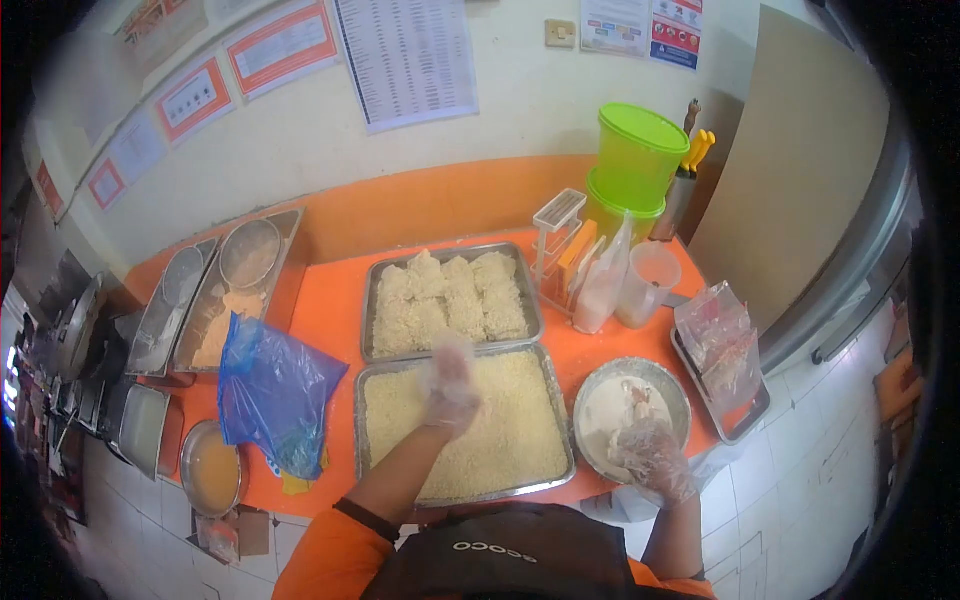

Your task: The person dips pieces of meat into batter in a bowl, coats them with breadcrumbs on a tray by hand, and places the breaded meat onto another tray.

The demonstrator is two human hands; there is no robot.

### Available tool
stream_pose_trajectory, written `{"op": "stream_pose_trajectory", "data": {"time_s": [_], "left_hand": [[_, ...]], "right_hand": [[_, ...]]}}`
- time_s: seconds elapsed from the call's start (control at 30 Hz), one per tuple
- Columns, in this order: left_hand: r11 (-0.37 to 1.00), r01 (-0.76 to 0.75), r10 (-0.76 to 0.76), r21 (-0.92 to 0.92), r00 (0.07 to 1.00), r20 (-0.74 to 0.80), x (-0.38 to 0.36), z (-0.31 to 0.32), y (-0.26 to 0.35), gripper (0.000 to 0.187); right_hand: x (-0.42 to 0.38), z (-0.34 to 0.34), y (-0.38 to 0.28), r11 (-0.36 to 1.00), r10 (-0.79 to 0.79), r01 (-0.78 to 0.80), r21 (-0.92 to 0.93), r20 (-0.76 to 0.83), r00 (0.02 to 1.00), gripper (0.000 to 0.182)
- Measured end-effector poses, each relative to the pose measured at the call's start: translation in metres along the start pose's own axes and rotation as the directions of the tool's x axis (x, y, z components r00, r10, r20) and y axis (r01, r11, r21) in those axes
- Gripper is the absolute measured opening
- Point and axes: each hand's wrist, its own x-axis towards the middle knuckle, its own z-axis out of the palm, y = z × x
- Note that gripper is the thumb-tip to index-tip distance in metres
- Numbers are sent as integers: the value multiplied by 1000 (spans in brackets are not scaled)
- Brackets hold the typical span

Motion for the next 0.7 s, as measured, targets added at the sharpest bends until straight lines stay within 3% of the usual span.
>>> {"op": "stream_pose_trajectory", "data": {"time_s": [0.07,0.1,0.17,0.2,0.3,0.37,0.43,0.47,0.5,0.57,0.67,0.7], "left_hand": [[946,45,-130,320,959,252,-23,-40,12,78],[982,119,-141,149,979,150,-22,-35,6,77],[959,188,-203,-214,978,-49,-15,-21,-9,76],[948,264,-264,-179,964,27,-12,-29,-10,69],[883,470,-451,-11,853,263,-15,-85,-3,53],[804,583,-577,118,717,391,-19,-104,1,47],[817,540,-576,200,758,307,-29,-85,-7,42],[818,521,-572,243,775,267,-36,-71,-13,41],[817,564,-563,118,738,373,-40,-58,-28,44],[755,644,-482,-121,671,564,-40,-42,-57,50],[751,644,-511,-144,706,490,-33,-67,-25,49],[750,639,-528,-172,734,427,-34,-79,-12,47]], "right_hand": [[-7,-3,-3,977,-130,132,-169,22,991,27],[-5,-8,-1,940,-225,223,-259,24,974,28],[-7,1,5,996,-62,59,-73,-38,997,30],[-4,3,7,999,20,-19,27,-61,998,31],[-4,-4,0,903,-299,274,-330,-26,954,32],[-10,6,17,997,14,-8,74,-83,996,32],[-8,5,15,999,-6,10,41,-92,996,31],[-5,0,10,966,-186,168,-195,-77,980,30],[-3,-2,5,855,-354,313,-414,-24,935,28],[-5,8,14,960,-159,132,-247,-92,983,27],[-7,13,14,996,67,-61,66,-98,993,28],[-6,10,12,1000,-9,8,-5,-91,996,30]]}}
